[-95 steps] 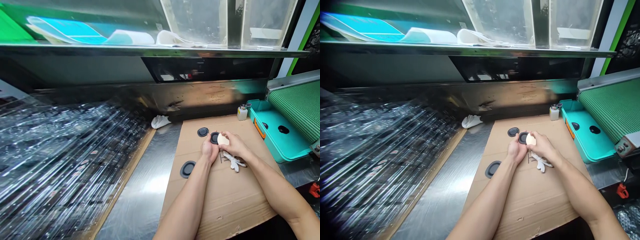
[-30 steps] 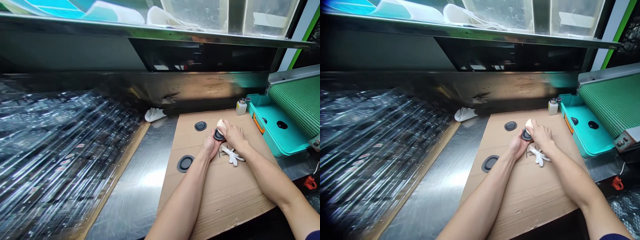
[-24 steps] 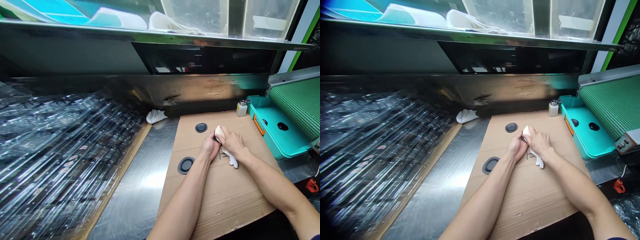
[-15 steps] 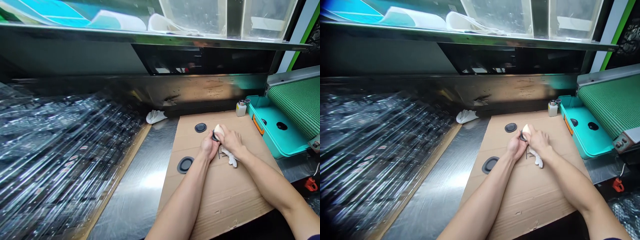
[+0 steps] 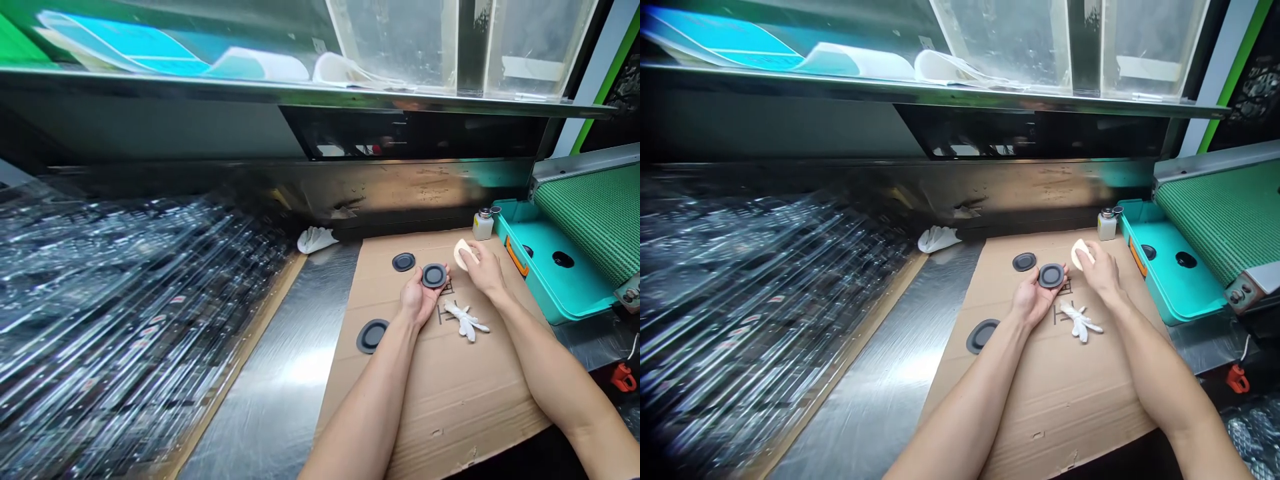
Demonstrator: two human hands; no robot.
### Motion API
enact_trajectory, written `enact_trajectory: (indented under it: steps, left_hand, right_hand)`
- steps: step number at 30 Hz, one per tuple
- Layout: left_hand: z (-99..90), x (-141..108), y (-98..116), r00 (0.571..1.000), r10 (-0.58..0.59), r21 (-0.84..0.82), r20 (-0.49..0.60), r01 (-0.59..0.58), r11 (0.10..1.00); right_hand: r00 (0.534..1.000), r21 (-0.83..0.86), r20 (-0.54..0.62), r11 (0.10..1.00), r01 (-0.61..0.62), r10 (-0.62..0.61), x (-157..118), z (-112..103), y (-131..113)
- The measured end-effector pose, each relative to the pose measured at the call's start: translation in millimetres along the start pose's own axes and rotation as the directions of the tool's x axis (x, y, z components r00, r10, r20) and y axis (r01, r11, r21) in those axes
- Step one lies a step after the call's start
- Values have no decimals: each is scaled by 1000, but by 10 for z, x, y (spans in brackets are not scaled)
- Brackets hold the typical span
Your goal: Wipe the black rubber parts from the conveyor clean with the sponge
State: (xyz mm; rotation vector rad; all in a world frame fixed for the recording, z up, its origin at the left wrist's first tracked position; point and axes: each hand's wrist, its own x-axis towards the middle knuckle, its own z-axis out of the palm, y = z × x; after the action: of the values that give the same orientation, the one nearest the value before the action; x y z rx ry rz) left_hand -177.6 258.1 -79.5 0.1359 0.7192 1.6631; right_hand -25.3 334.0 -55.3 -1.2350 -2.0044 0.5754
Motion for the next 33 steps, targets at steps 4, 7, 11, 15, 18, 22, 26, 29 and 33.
enact_trajectory:
  steps: [4,7,11,15,18,22,26,29,33]
  left_hand:
    - [7,2,-22,1000,17,-2,-13,-17,1000]
    - [23,-25,-66,1000,-5,89,9,4,996]
    - [22,-67,-111,999,36,157,32,-41,987]
    - [2,-78,-77,998,17,191,62,-28,981]
    - [2,-66,-13,999,25,151,43,-31,988]
    - [-4,-37,77,999,51,48,-14,-50,998]
    - [-44,-14,127,998,62,1,-16,-62,998]
    - [-64,-2,117,996,87,1,-6,-87,996]
    - [-31,6,30,998,63,-4,5,-62,998]
  right_hand:
    - [946,23,269,984,179,-179,-73,78,-70]
    - [970,-130,230,986,108,-76,-109,110,-118]
    - [969,-197,242,975,100,-51,-92,101,-131]
    - [986,-311,152,950,-22,72,-9,-23,-77]
    - [987,-430,110,901,-59,117,8,-205,-78]
    - [975,-465,221,878,118,-14,-109,-363,-194]
    - [672,-164,733,930,328,-107,-236,-281,-276]
    - [738,-128,644,923,364,-201,-240,-155,-288]
    - [892,-107,351,935,339,-283,-199,33,-304]
